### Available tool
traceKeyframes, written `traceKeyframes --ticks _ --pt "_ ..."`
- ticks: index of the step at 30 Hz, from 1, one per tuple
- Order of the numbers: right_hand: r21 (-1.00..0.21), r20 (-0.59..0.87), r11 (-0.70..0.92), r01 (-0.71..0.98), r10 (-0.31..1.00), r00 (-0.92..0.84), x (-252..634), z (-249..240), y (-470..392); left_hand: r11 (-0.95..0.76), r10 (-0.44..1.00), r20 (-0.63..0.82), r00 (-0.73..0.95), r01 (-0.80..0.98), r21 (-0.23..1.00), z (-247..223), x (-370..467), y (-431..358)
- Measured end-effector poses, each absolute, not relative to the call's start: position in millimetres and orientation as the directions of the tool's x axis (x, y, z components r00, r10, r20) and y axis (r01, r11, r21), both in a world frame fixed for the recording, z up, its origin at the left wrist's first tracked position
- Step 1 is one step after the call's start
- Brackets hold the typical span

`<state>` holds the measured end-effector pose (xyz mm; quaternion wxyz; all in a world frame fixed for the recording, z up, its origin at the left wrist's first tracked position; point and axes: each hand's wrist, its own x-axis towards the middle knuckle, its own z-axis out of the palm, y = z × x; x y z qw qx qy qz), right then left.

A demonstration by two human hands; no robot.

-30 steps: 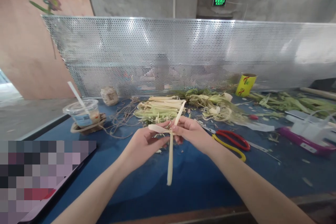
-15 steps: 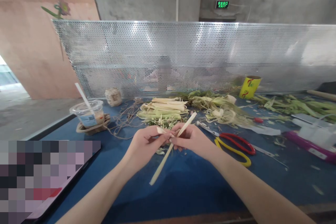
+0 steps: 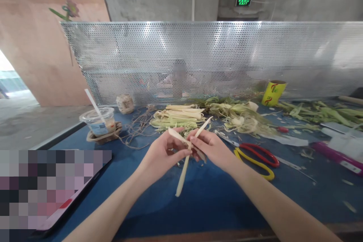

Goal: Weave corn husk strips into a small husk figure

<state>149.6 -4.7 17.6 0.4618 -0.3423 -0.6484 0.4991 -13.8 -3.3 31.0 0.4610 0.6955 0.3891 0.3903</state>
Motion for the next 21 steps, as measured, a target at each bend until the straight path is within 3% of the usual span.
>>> traceKeyframes --ticks 8,15,21 --pt "-0.931 0.294 0.348 0.113 0.894 -0.337 148.4 14.9 -5.9 -0.238 0.902 0.138 0.410 0.204 0.950 27.5 -11.6 -5.0" --pt "-0.933 0.271 0.335 0.136 0.897 -0.349 152.9 17.8 -5.2 -0.120 0.857 -0.020 0.514 0.237 0.964 30.2 -19.7 -2.5" --pt "-0.964 0.253 0.260 -0.053 0.839 -0.483 161.6 28.4 -6.9 -0.238 0.839 0.149 0.523 0.106 0.966 35.4 -19.7 -3.5"
